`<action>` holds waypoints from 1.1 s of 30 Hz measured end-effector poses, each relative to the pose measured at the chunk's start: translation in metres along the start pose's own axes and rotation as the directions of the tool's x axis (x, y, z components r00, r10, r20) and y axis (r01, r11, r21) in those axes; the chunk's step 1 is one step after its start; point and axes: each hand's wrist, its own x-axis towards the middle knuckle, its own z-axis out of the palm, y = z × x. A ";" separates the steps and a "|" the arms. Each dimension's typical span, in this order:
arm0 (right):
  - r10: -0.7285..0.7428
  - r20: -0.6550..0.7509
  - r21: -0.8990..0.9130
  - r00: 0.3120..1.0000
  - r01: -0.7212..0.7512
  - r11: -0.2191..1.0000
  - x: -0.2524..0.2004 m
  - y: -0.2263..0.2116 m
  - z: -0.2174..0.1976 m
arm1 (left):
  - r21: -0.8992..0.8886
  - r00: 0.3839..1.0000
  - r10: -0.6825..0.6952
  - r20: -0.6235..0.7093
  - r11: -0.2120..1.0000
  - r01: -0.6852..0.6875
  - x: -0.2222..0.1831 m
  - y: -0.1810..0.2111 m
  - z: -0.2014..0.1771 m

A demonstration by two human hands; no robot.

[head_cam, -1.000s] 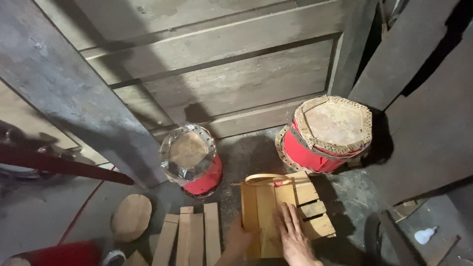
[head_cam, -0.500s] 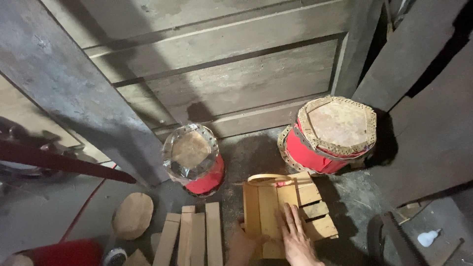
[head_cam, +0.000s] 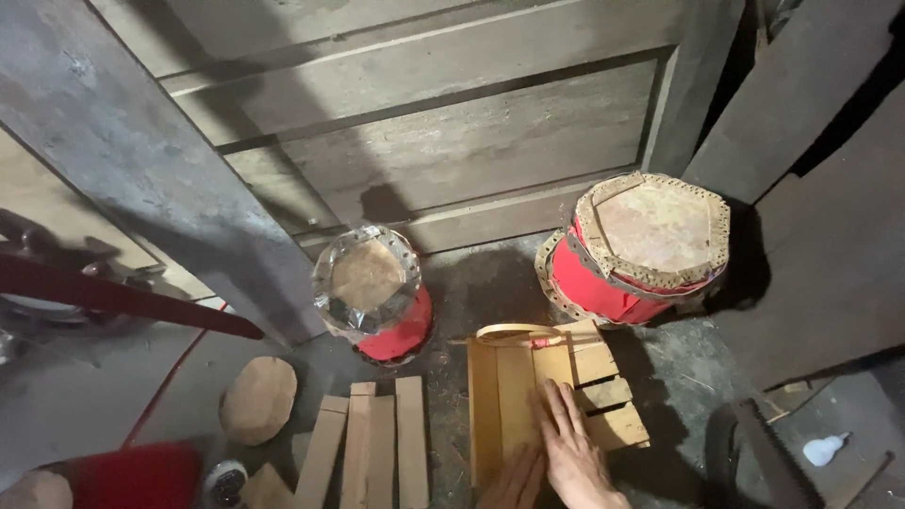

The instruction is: Sanding wooden slats and assembling them into a small wooden crate or frame structure.

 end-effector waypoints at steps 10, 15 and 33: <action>-0.081 -0.104 -0.110 0.991 0.069 0.992 0.017 0.016 0.020 | 0.545 0.816 0.329 -0.475 0.838 -0.021 0.013 -0.002 0.027; -0.076 0.018 -0.038 0.997 0.076 0.996 0.018 0.016 0.007 | 0.366 0.916 0.166 -0.364 0.930 -0.023 0.014 -0.012 0.047; -0.050 0.058 0.022 0.997 0.049 0.999 0.005 0.006 -0.013 | 0.782 0.701 0.441 -0.560 0.561 0.272 0.034 0.026 0.028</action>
